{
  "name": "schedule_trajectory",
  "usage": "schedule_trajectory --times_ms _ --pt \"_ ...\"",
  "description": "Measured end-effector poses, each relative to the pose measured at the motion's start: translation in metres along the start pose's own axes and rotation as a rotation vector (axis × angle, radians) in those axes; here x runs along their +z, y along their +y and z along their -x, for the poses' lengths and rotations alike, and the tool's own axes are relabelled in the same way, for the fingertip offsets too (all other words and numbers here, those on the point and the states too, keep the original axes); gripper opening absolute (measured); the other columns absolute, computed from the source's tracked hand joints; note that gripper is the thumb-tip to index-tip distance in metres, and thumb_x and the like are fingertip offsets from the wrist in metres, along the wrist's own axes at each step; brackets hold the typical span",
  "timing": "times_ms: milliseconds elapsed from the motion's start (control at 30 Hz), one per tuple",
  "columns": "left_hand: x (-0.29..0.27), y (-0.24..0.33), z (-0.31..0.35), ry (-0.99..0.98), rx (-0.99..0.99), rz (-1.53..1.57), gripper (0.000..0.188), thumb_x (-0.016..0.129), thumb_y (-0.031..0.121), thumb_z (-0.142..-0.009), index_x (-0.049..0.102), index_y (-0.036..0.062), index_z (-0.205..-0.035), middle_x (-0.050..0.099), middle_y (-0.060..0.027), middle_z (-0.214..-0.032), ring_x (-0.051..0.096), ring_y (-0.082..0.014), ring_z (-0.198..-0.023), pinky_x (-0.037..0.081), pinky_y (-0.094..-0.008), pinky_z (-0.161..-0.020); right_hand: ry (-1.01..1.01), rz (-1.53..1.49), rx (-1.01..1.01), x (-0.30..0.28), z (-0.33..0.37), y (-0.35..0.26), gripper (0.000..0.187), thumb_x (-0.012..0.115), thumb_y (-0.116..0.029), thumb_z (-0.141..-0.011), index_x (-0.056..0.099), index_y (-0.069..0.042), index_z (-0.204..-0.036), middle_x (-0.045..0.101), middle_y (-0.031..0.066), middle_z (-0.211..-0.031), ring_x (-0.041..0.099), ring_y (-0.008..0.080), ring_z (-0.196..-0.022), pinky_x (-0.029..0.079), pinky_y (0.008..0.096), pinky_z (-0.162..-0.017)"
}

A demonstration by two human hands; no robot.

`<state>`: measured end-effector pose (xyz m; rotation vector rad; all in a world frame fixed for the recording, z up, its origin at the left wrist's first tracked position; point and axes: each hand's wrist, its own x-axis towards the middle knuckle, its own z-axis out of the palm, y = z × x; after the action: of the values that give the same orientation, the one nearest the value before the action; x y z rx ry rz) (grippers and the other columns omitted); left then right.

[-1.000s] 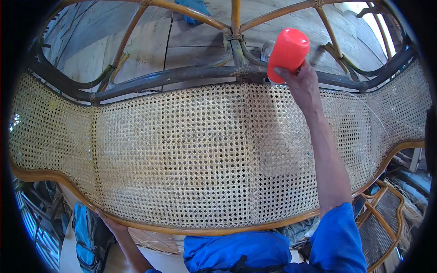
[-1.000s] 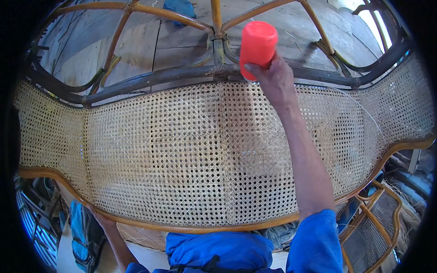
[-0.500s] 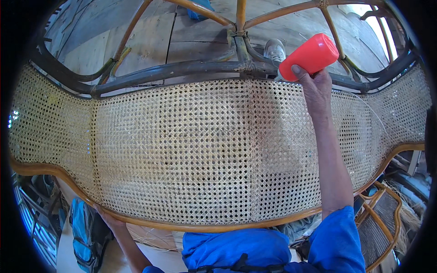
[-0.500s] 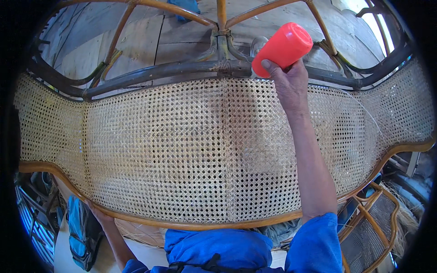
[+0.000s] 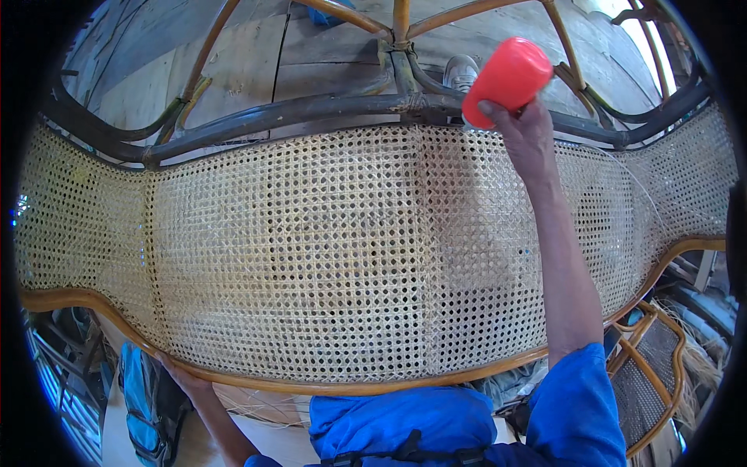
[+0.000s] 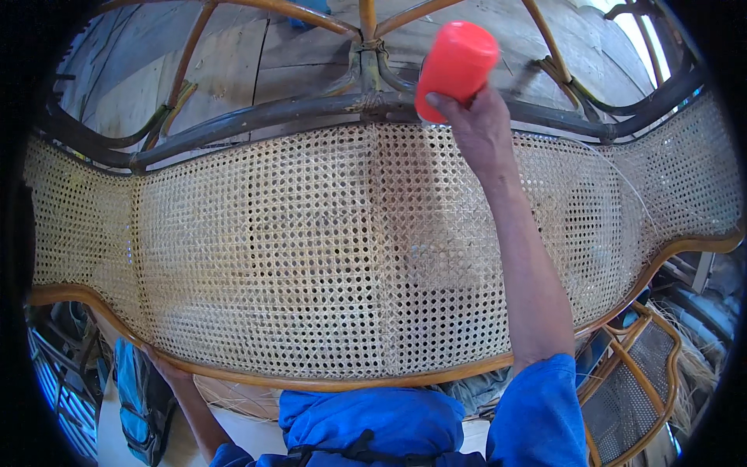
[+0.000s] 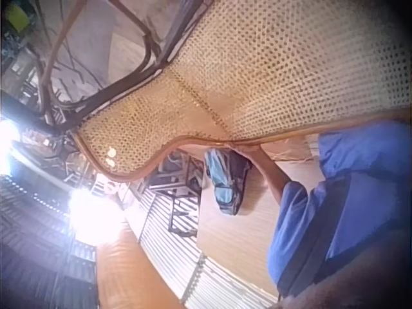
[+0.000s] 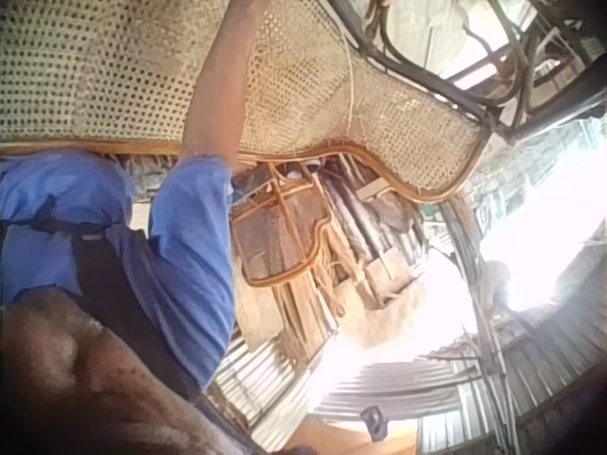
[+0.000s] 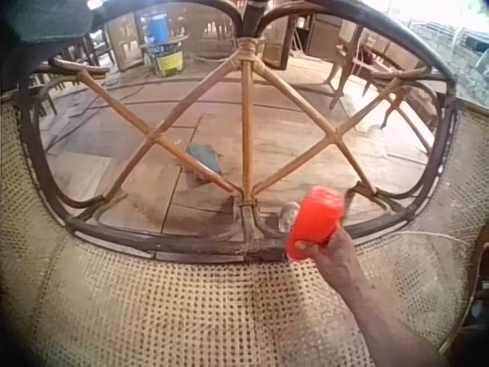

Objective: The person applies glue to the woven cane seat of a rattan chair using a red bottle. They then insert a thin cane strip into the frame and secure it by tapping with a hammer. The person works on the edge of the chair seat, weaving and hammering the strip into place.

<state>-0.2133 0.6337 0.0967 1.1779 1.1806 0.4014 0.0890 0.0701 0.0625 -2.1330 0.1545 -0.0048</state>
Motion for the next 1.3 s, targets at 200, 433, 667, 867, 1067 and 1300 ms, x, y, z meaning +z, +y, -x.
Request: schedule_trajectory --times_ms 200,433,667,867,1067,1300 --pt "-0.005 -0.001 -0.002 -0.048 -0.009 0.018 0.075 0.053 0.054 -0.086 0.028 0.0134 -0.144 0.036 -0.0094 -0.144 0.040 -0.0295 -0.128 0.034 -0.0445 -0.106 -0.055 0.087 -0.007 -0.014 -0.001 -0.026 0.044 0.073 -0.021 -0.077 0.057 -0.002 -0.114 0.068 0.0100 -0.102 0.064 0.0176 -0.094 0.048 0.0312 -0.086" --pt "-0.003 -0.001 -0.002 -0.027 -0.007 0.043 0.071 0.051 0.051 -0.088 0.028 0.0127 -0.144 0.036 -0.0100 -0.144 0.039 -0.0299 -0.129 0.035 -0.0451 -0.106 -0.002 -0.115 0.006 -0.005 -0.007 -0.008 0.045 0.075 -0.028 -0.077 0.057 -0.001 -0.108 0.067 0.0098 -0.093 0.064 0.0141 -0.079 0.052 0.0288 -0.068" --pt "0.000 0.000 0.000 -0.021 -0.030 0.057 0.074 0.054 0.052 -0.087 0.027 0.0144 -0.145 0.035 -0.0092 -0.145 0.038 -0.0291 -0.129 0.034 -0.0446 -0.107 -0.012 -0.170 0.036 0.005 -0.009 0.012 0.043 0.074 -0.027 -0.078 0.057 -0.001 -0.108 0.068 0.0095 -0.093 0.064 0.0152 -0.080 0.052 0.0295 -0.070" --pt "-0.001 0.000 -0.001 -0.003 -0.003 0.030 0.073 0.054 0.050 -0.088 0.026 0.0147 -0.145 0.035 -0.0088 -0.145 0.038 -0.0287 -0.129 0.034 -0.0442 -0.106 -0.017 -0.130 0.031 0.008 -0.008 0.012 0.042 0.074 -0.025 -0.079 0.058 -0.001 -0.109 0.068 0.0103 -0.094 0.064 0.0171 -0.088 0.051 0.0321 -0.079" --pt "0.006 0.000 0.004 -0.023 0.032 -0.012 0.070 0.049 0.050 -0.089 0.027 0.0145 -0.145 0.035 -0.0085 -0.145 0.038 -0.0280 -0.129 0.034 -0.0439 -0.107 -0.065 0.007 -0.032 0.011 -0.015 0.007 0.042 0.073 -0.025 -0.079 0.058 -0.001 -0.110 0.068 0.0114 -0.097 0.065 0.0177 -0.088 0.050 0.0320 -0.081" --pt "-0.004 0.000 -0.001 -0.047 0.002 0.023 0.072 0.053 0.051 -0.088 0.029 0.0122 -0.144 0.035 -0.0096 -0.145 0.039 -0.0296 -0.129 0.035 -0.0438 -0.106 0.030 -0.046 -0.056 -0.006 0.001 -0.002 0.041 0.073 -0.023 -0.078 0.058 0.001 -0.107 0.068 0.0101 -0.093 0.065 0.0164 -0.084 0.051 0.0320 -0.076"
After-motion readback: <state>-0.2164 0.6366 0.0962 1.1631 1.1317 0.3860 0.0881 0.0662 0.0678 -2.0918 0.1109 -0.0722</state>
